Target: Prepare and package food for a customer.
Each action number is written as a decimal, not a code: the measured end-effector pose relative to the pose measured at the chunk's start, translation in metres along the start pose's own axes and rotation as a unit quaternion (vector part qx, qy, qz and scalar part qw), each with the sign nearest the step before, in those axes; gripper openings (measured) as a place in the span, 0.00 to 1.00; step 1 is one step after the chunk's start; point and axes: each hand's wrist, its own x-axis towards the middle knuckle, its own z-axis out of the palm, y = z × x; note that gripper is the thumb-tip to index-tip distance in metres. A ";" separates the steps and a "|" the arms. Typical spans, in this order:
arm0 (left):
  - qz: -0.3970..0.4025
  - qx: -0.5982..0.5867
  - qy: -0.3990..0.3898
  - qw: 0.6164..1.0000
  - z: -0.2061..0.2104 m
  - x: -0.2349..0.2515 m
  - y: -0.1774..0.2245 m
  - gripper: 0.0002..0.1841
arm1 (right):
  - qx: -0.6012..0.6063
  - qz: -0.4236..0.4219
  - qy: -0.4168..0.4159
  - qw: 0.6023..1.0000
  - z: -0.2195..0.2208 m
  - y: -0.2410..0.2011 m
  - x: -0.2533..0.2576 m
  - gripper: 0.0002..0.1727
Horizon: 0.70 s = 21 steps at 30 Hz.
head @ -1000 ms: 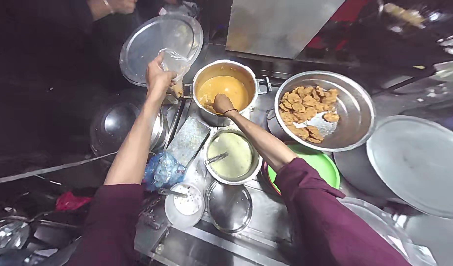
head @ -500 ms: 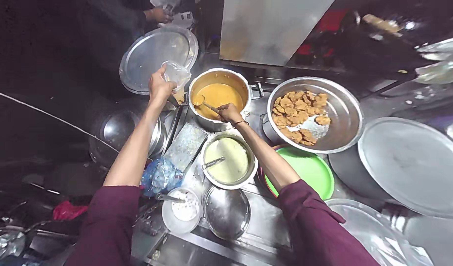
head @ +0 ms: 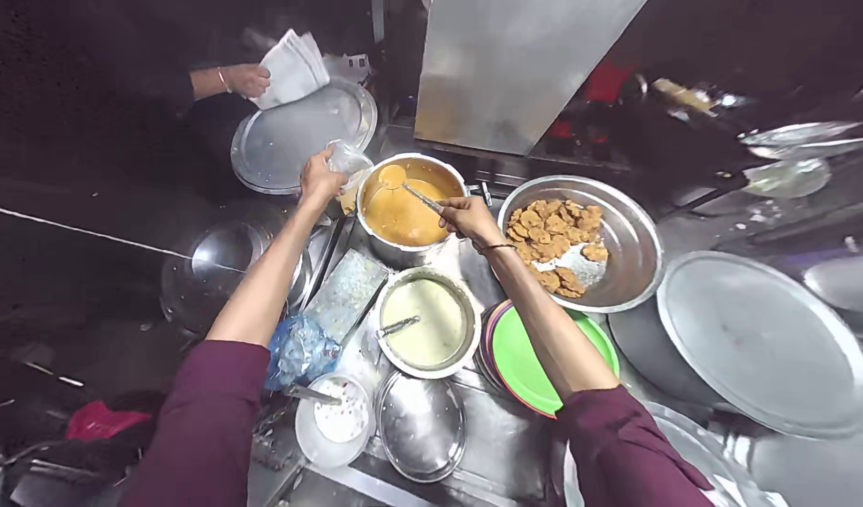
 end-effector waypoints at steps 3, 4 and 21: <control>0.011 -0.003 -0.018 1.000 0.008 0.002 0.005 0.46 | -0.031 -0.015 0.009 0.999 -0.025 -0.029 -0.017 0.15; 0.013 -0.001 -0.026 1.000 0.011 0.001 0.007 0.46 | -0.039 -0.016 0.011 0.999 -0.030 -0.041 -0.027 0.15; 0.014 -0.203 -0.084 0.975 0.018 -0.025 0.026 0.48 | -0.315 -0.279 0.144 0.896 0.000 -0.038 -0.081 0.17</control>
